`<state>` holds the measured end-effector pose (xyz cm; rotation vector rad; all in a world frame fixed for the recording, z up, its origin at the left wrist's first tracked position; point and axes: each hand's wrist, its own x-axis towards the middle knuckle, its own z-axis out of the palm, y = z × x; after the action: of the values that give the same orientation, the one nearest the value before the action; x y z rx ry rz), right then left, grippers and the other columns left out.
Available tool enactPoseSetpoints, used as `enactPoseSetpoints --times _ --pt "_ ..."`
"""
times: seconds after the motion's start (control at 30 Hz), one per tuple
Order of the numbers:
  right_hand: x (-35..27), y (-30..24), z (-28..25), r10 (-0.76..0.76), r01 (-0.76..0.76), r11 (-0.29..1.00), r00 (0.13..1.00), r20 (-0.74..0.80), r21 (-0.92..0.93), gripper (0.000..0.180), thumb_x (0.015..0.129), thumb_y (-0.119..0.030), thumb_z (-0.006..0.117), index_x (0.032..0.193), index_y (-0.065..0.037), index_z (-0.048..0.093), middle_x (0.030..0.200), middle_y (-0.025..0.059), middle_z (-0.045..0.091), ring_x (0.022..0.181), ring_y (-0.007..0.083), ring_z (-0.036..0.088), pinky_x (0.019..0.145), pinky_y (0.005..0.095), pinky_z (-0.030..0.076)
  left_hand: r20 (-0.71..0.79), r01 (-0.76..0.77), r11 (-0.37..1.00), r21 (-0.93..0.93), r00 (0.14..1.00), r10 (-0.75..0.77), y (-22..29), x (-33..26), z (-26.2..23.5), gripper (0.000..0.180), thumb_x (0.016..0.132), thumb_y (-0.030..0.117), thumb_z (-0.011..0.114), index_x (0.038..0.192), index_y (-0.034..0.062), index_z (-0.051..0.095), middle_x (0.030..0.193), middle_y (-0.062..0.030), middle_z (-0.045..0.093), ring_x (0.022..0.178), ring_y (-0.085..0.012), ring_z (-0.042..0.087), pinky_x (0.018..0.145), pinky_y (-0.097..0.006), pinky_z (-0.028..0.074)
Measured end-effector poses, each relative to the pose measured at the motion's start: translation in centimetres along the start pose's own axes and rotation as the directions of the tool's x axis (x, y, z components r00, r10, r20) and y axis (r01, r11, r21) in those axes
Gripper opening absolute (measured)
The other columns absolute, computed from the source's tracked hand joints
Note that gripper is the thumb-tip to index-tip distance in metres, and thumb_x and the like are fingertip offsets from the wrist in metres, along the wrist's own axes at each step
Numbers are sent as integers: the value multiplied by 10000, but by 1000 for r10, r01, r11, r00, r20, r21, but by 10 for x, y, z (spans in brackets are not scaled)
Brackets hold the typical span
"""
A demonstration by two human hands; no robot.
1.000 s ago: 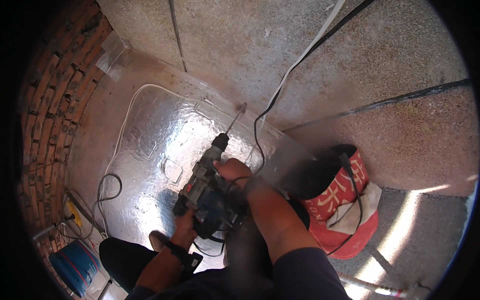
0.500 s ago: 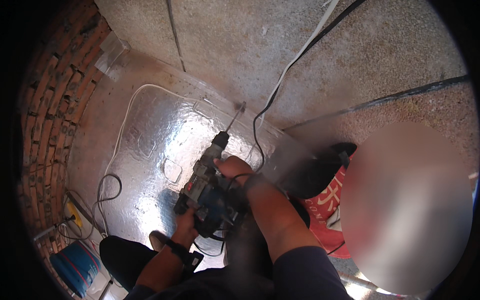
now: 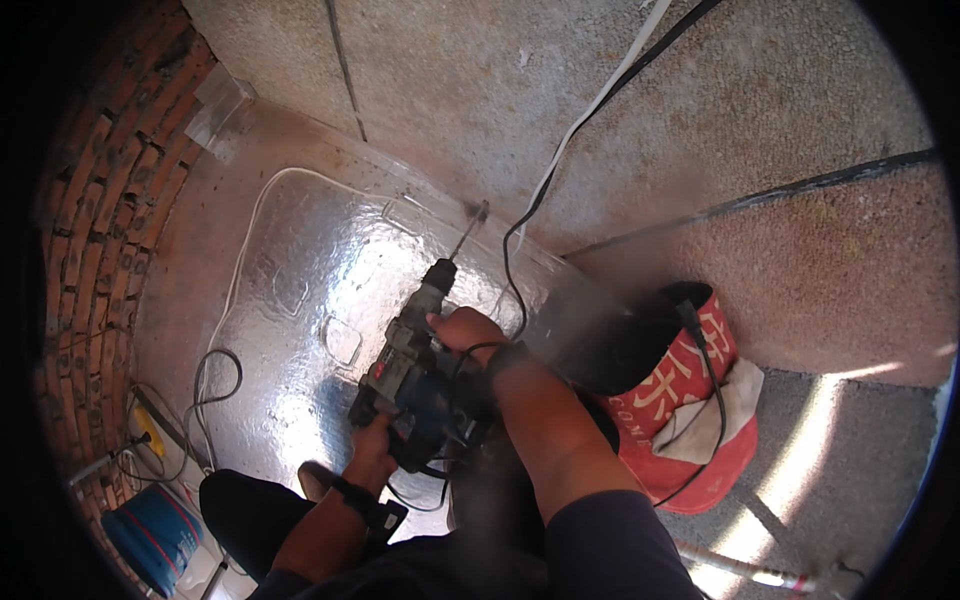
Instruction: The person picks up a hammer drill and kneels on the floor to drill multiple holes into a brick wall section. After drilling, the person stands up and places the drill on a nearby table.
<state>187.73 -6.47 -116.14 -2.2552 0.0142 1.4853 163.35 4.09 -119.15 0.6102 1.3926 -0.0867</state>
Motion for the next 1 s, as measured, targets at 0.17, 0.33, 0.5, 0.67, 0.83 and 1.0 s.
enactPoseSetpoints --times 0.17,0.33,0.5,0.67,0.83,1.0 --pt "1 3 -2 -67 67 998 998 -22 -18 615 913 -513 504 661 37 611 527 107 568 431 212 558 479 362 453 -7 26 1000 1 1000 -26 -5 2 1 206 803 46 630 1002 0 600 867 -91 621 654 -210 614 538 -326 508" --pt "0 4 -3 -56 56 998 998 -16 5 616 914 -508 501 648 37 608 532 115 576 435 220 569 490 373 459 -18 17 1000 10 1000 -17 -6 2 2 204 806 45 621 995 -27 599 874 -108 619 668 -219 620 549 -332 516" --pt "-6 -2 -4 -38 39 999 999 -14 4 623 914 -514 488 643 34 610 529 112 579 439 222 572 504 373 462 -20 17 1000 21 1000 -16 -4 1 2 198 802 47 621 989 -18 605 862 -97 617 657 -214 611 533 -325 504" --pt "-3 1 -1 -66 64 996 998 -21 -61 678 916 -561 427 627 23 614 518 115 584 477 233 587 571 375 474 -23 7 1000 12 1000 -6 -4 2 3 192 798 45 622 982 -7 603 850 -92 615 639 -210 603 520 -321 495" --pt "1 4 0 -70 67 995 997 -45 -71 710 917 -585 387 599 9 612 514 120 584 495 244 594 606 379 479 -8 14 1000 8 1000 -14 -2 1 5 202 799 27 616 1000 18 596 871 -87 615 649 -209 607 514 -316 492" --pt "5 7 1 -89 79 985 994 -60 -153 708 918 -585 382 590 -4 618 518 117 591 529 250 607 646 385 482 3 -26 1000 -12 1000 26 -7 5 3 228 804 3 604 1029 33 584 886 -88 617 674 -212 619 512 -316 493"
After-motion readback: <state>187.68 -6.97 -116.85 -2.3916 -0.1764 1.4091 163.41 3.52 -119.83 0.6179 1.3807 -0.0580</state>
